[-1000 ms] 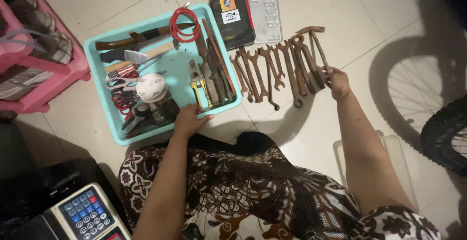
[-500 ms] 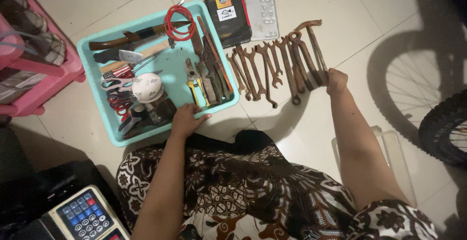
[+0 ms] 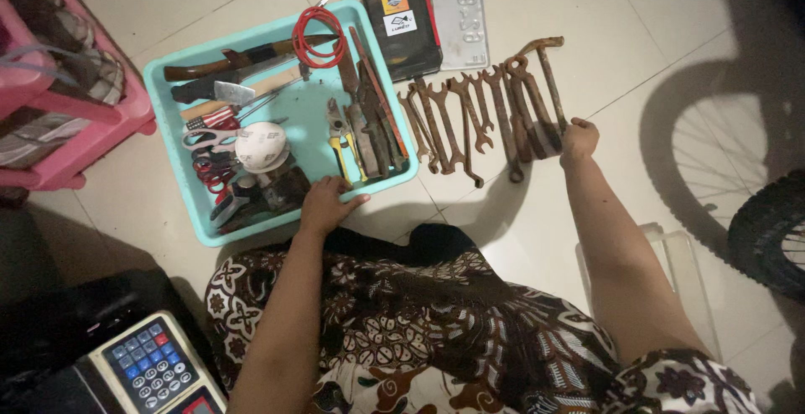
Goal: The person empties a light blue plastic bin of assorted tools and arranges them on the floor. They remove a black case, a metal plate, and multiple wrenches, pliers, and other hand tools, laying them out in rows.
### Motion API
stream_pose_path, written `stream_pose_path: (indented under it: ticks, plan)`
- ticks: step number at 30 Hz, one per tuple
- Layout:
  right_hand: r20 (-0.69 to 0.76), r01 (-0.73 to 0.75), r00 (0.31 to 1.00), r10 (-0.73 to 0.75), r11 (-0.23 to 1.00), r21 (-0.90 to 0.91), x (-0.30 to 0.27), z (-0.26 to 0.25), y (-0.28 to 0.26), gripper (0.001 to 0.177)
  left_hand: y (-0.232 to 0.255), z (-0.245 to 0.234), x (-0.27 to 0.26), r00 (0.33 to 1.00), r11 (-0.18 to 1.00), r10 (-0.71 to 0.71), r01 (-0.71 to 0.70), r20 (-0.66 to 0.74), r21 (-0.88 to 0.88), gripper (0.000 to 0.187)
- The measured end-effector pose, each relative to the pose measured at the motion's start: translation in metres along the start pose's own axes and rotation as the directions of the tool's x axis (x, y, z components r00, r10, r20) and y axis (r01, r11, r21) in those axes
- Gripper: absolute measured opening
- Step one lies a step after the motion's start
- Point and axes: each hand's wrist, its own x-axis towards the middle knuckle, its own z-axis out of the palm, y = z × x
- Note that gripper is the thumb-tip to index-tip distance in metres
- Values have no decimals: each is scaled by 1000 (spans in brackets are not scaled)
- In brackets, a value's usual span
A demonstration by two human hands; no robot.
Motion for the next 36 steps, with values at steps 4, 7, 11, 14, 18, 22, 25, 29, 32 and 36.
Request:
stream_pose_path:
  ticks: [4, 7, 11, 14, 18, 22, 25, 29, 32, 36]
  plan:
    - [-31, 81, 995, -91, 969, -232, -27, 30, -6, 27, -4, 2, -3, 997, 997, 46, -50, -59, -60, 68]
    - [159, 364, 929, -333, 896, -252, -60, 61, -20, 21, -2, 3, -2, 998, 997, 25, -30, -57, -72, 68]
    - [440, 412, 862, -253, 855, -316, -123, 90, -48, 22, -1, 0, -1, 1000, 997, -10, 8, -20, -75, 68]
    - [564, 794, 559, -609, 589, -151, -172, 109, -70, 25, 1, -1, -2, 1000, 995, -17, 15, -25, -97, 68]
    - [762, 885, 385, -520, 444, -144, -228, 133, -90, 24, 0, 0, -4, 997, 993, 3, -11, -73, -116, 66]
    - [890, 943, 186, -416, 331, -42, -269, 138, -97, 31, 1, 0, -6, 997, 992, -15, 6, -73, -125, 64]
    - [933, 976, 56, -355, 217, 24, -290, 139, -98, 38, 3, -1, -7, 995, 991, -17, 4, -94, -133, 63]
    - [979, 988, -110, -171, -129, 88, -300, 144, -102, 77, 5, -2, -7, 997, 989, -44, 35, -60, -143, 63]
    - [993, 937, -119, 2, -329, 113, -303, 147, -102, 76, 4, -2, -5, 998, 989, -48, 41, -47, -143, 62]
    - [989, 881, -148, 30, -450, 146, -304, 152, -102, 69, 1, 2, -6, 996, 993, 1, -11, -85, -118, 61]
